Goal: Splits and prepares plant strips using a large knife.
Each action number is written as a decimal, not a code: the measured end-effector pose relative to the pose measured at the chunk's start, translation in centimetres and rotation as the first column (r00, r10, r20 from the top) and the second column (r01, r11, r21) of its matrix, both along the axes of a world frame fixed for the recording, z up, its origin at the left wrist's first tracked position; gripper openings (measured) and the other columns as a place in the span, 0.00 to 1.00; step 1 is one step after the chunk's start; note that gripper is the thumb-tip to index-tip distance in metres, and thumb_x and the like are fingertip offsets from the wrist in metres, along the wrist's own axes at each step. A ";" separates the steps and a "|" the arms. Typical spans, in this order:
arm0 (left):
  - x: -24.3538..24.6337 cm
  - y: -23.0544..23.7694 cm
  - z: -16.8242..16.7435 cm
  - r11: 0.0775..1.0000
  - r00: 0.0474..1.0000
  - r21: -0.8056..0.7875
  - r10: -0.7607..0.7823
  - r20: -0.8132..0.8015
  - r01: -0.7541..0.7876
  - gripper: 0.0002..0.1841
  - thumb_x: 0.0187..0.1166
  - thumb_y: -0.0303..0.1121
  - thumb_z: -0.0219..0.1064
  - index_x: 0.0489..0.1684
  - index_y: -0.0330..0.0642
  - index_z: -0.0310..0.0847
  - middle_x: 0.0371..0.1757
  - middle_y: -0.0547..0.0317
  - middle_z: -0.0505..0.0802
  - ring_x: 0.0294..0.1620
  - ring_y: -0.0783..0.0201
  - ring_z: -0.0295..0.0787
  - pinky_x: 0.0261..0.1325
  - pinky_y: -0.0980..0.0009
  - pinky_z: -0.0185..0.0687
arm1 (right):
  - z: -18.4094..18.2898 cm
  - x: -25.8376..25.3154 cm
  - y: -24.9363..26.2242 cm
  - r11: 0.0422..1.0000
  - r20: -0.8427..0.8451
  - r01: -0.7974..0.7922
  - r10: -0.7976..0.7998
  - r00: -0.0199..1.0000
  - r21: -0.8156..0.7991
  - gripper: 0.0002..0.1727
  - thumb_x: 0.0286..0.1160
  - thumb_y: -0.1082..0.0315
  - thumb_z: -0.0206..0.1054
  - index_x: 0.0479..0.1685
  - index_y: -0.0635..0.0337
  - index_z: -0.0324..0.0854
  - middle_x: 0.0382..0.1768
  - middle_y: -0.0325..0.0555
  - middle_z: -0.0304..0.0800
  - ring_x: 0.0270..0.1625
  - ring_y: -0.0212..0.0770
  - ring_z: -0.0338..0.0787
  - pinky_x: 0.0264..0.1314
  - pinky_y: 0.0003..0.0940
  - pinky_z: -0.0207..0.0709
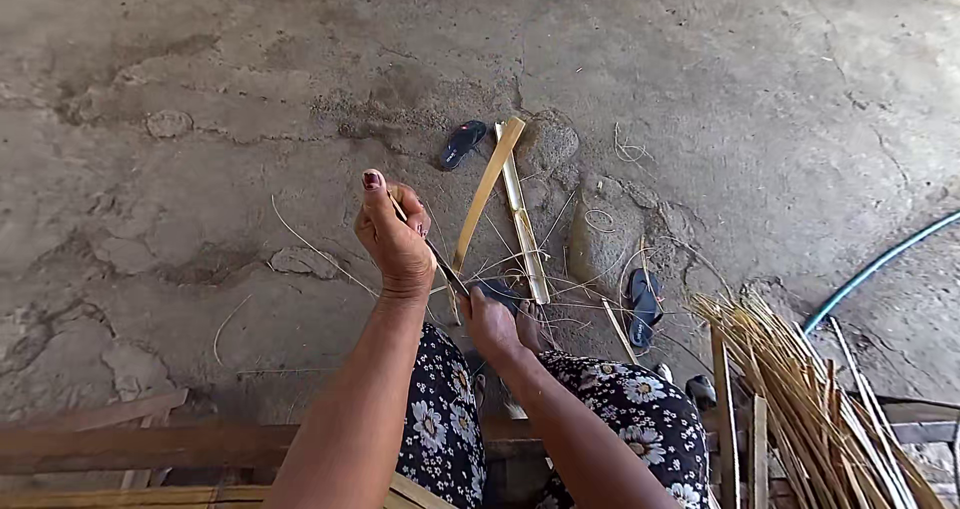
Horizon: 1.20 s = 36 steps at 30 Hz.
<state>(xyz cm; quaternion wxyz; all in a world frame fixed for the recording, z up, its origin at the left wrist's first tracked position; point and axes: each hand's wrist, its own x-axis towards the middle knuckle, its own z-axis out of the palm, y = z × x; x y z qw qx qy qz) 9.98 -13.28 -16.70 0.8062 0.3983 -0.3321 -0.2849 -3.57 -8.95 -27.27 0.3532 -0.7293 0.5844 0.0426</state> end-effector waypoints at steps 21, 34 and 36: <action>-0.6 1.7 -0.4 1.000 1.000 -0.001 -0.014 -0.003 0.014 0.28 0.95 0.50 0.40 0.19 0.55 0.75 0.16 0.75 0.76 0.12 0.78 0.65 0.17 0.82 0.64 | -8.3 -0.9 -1.2 0.924 -0.125 0.008 0.044 0.991 0.383 0.26 0.92 0.53 0.54 0.70 0.68 0.77 0.63 0.66 0.86 0.69 0.62 0.87 0.70 0.62 0.77; -1.7 7.5 12.1 0.878 0.601 0.275 -0.470 0.647 0.391 0.10 0.83 0.38 0.67 0.37 0.42 0.85 0.25 0.69 0.85 0.21 0.79 0.76 0.23 0.81 0.73 | 18.1 -1.9 4.0 0.914 0.886 0.322 -0.349 0.307 0.248 0.08 0.83 0.71 0.62 0.34 0.58 0.81 0.15 0.36 0.84 0.11 0.30 0.82 0.16 0.25 0.83; -1.2 9.5 16.3 0.784 0.612 0.305 -0.616 0.497 0.541 0.13 0.88 0.40 0.62 0.33 0.44 0.83 0.19 0.72 0.79 0.14 0.82 0.66 0.15 0.86 0.63 | 19.9 -2.8 5.8 0.885 0.887 0.200 -0.447 0.118 0.420 0.08 0.84 0.71 0.62 0.33 0.61 0.80 0.14 0.43 0.84 0.10 0.33 0.83 0.14 0.27 0.83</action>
